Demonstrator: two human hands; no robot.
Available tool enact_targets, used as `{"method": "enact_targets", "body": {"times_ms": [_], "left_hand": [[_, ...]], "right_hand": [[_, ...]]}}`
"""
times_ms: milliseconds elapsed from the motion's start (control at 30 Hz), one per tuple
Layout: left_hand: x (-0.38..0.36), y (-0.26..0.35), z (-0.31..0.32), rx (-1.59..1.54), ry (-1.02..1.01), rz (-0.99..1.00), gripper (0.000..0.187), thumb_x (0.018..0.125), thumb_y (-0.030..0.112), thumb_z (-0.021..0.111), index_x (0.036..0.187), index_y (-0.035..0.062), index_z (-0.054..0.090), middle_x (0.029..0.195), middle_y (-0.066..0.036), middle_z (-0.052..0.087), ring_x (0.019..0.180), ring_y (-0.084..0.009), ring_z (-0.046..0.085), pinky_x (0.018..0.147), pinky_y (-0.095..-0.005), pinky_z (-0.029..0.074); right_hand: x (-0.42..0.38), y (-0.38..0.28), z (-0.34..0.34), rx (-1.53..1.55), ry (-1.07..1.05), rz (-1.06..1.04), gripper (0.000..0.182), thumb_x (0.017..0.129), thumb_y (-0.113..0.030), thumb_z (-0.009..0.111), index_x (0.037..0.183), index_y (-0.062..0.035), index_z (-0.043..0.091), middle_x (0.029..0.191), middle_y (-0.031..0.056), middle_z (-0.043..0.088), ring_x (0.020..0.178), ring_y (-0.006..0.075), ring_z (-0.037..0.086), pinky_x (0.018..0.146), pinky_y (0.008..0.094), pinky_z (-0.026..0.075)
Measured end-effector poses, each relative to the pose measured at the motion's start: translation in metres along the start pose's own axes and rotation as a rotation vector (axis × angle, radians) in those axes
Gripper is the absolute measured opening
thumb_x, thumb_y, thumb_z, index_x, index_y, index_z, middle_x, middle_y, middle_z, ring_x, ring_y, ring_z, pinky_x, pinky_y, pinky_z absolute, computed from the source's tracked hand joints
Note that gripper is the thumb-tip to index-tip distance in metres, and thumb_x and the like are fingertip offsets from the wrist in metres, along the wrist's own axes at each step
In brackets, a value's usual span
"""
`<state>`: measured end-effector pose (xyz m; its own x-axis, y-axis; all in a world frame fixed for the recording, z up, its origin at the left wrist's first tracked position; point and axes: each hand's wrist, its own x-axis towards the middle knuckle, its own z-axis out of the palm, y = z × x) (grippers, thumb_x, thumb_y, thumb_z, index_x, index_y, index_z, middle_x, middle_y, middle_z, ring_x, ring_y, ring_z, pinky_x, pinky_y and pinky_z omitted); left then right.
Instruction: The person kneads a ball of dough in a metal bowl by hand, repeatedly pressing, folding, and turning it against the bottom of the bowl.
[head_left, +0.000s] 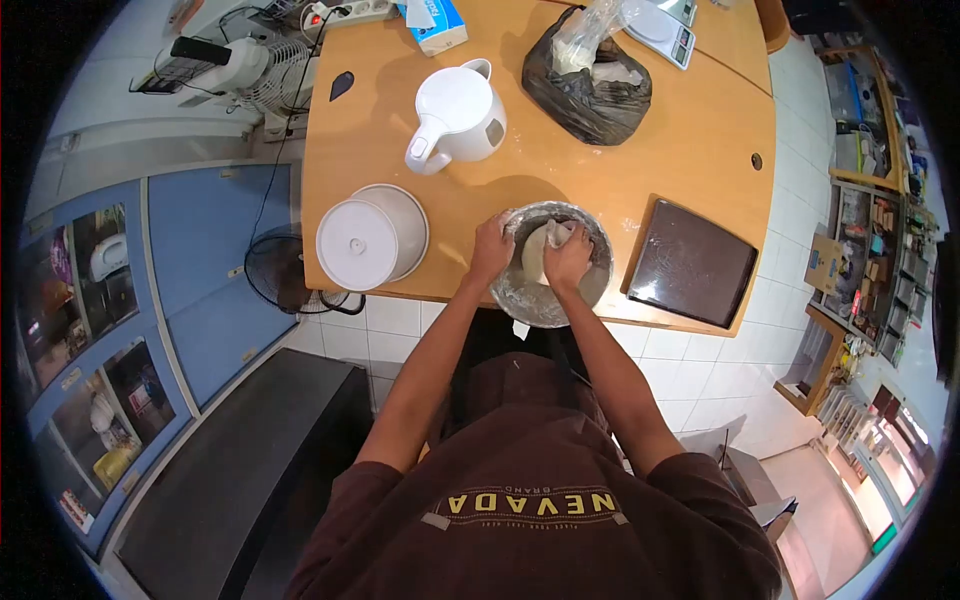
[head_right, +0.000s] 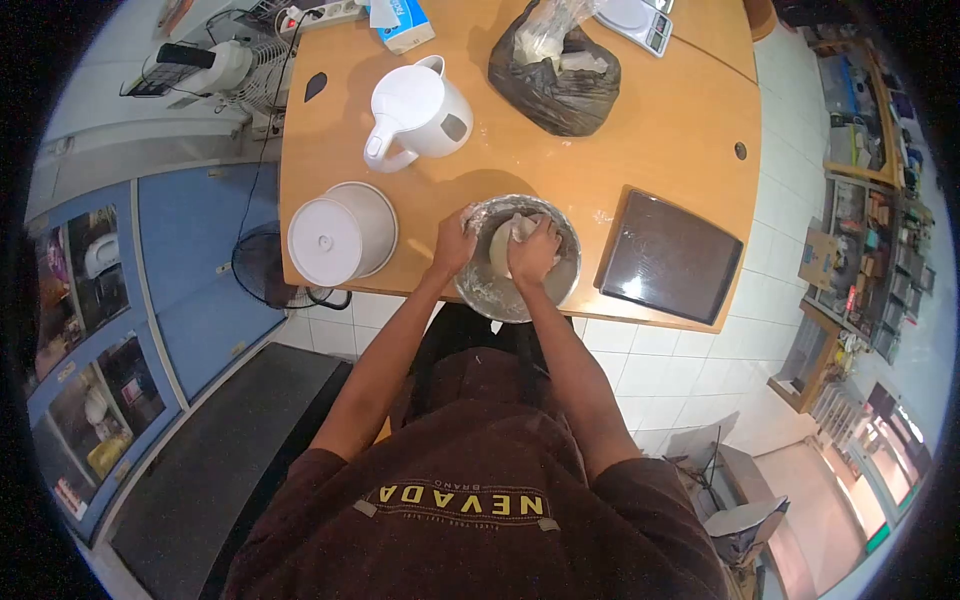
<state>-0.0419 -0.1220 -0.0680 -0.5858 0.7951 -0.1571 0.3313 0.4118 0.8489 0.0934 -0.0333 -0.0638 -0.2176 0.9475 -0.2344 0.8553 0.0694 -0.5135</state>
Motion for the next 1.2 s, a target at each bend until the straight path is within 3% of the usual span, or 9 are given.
{"method": "enact_targets", "body": {"times_ms": [33, 133, 267, 367, 467, 667, 767, 967, 1200], "left_hand": [[0.001, -0.003, 0.0, 0.008, 0.003, 0.019, 0.042, 0.083, -0.002, 0.058, 0.125, -0.005, 0.061, 0.116, -0.028, 0.065, 0.111, -0.0455, 0.06, 0.099, -0.0485, 0.047], [0.0, 0.004, -0.002, 0.01, 0.011, 0.018, 0.043, 0.084, -0.002, 0.058, 0.126, -0.0045, 0.061, 0.116, -0.027, 0.065, 0.111, -0.045, 0.06, 0.1, -0.0483, 0.046], [-0.004, 0.011, -0.004, -0.027, 0.004, -0.043, 0.042, 0.084, -0.002, 0.059, 0.126, -0.0046, 0.061, 0.116, -0.027, 0.065, 0.111, -0.0442, 0.061, 0.1, -0.0478, 0.046], [-0.002, 0.009, -0.003, -0.056, -0.012, -0.04, 0.041, 0.084, -0.002, 0.059, 0.125, -0.0043, 0.062, 0.116, -0.026, 0.065, 0.112, -0.0438, 0.061, 0.1, -0.0474, 0.047], [-0.002, 0.014, -0.004, -0.046, 0.008, -0.042, 0.041, 0.083, -0.003, 0.058, 0.123, -0.0034, 0.063, 0.116, -0.026, 0.065, 0.112, -0.0437, 0.061, 0.099, -0.0471, 0.047], [0.003, 0.031, -0.009, -0.029, -0.019, -0.03, 0.039, 0.082, -0.003, 0.058, 0.121, -0.0026, 0.064, 0.115, -0.027, 0.065, 0.112, -0.0444, 0.06, 0.099, -0.0471, 0.047], [0.004, 0.031, -0.01, -0.005, -0.042, -0.037, 0.04, 0.082, -0.002, 0.059, 0.122, -0.0021, 0.063, 0.117, -0.027, 0.065, 0.113, -0.0448, 0.059, 0.101, -0.0474, 0.046], [0.002, 0.008, 0.002, 0.06, -0.038, 0.022, 0.044, 0.081, 0.0, 0.061, 0.125, -0.0036, 0.062, 0.12, -0.027, 0.063, 0.115, -0.0454, 0.058, 0.102, -0.0477, 0.045], [0.005, 0.015, -0.003, 0.052, -0.032, 0.059, 0.044, 0.081, 0.0, 0.062, 0.124, -0.0063, 0.062, 0.117, -0.029, 0.064, 0.111, -0.0455, 0.06, 0.1, -0.0486, 0.047]], "right_hand": [[-0.006, -0.013, -0.024, -0.062, -0.065, -0.011, 0.035, 0.088, -0.036, 0.068, 0.112, -0.0118, 0.06, 0.114, 0.022, 0.061, 0.105, 0.0437, 0.061, 0.088, 0.0581, 0.049], [-0.004, -0.002, -0.052, -0.225, -0.214, -0.31, 0.031, 0.088, -0.034, 0.067, 0.109, -0.0118, 0.06, 0.113, 0.024, 0.061, 0.107, 0.0436, 0.06, 0.087, 0.0598, 0.049], [0.001, 0.009, -0.059, -0.324, -0.34, -0.53, 0.05, 0.086, -0.027, 0.066, 0.127, -0.0051, 0.051, 0.129, 0.0253, 0.051, 0.122, 0.0431, 0.052, 0.095, 0.0576, 0.046], [0.003, 0.019, -0.043, -0.121, -0.428, -0.652, 0.056, 0.086, -0.026, 0.065, 0.133, -0.003, 0.046, 0.136, 0.0231, 0.047, 0.13, 0.0402, 0.046, 0.102, 0.0563, 0.041], [-0.006, 0.009, -0.045, -0.331, -0.385, -0.785, 0.054, 0.089, -0.031, 0.062, 0.135, -0.0063, 0.048, 0.141, 0.0194, 0.047, 0.133, 0.0361, 0.045, 0.108, 0.0564, 0.036], [-0.021, 0.015, -0.033, -0.561, -0.424, -0.789, 0.065, 0.091, -0.043, 0.06, 0.145, -0.0103, 0.046, 0.151, 0.0166, 0.042, 0.138, 0.034, 0.04, 0.113, 0.0582, 0.027], [-0.016, 0.021, -0.017, -0.611, -0.459, -0.783, 0.061, 0.091, -0.039, 0.059, 0.145, -0.0139, 0.047, 0.15, 0.0162, 0.042, 0.138, 0.0346, 0.04, 0.112, 0.0586, 0.031], [0.001, -0.002, -0.019, -0.709, -0.602, -0.715, 0.074, 0.083, -0.05, 0.065, 0.147, -0.0195, 0.046, 0.149, 0.0189, 0.041, 0.137, 0.0377, 0.038, 0.109, 0.0613, 0.032], [0.012, 0.005, -0.026, -0.343, -0.496, -0.711, 0.062, 0.078, -0.041, 0.074, 0.128, -0.0106, 0.052, 0.126, 0.0174, 0.05, 0.123, 0.036, 0.047, 0.099, 0.0615, 0.039]]}}
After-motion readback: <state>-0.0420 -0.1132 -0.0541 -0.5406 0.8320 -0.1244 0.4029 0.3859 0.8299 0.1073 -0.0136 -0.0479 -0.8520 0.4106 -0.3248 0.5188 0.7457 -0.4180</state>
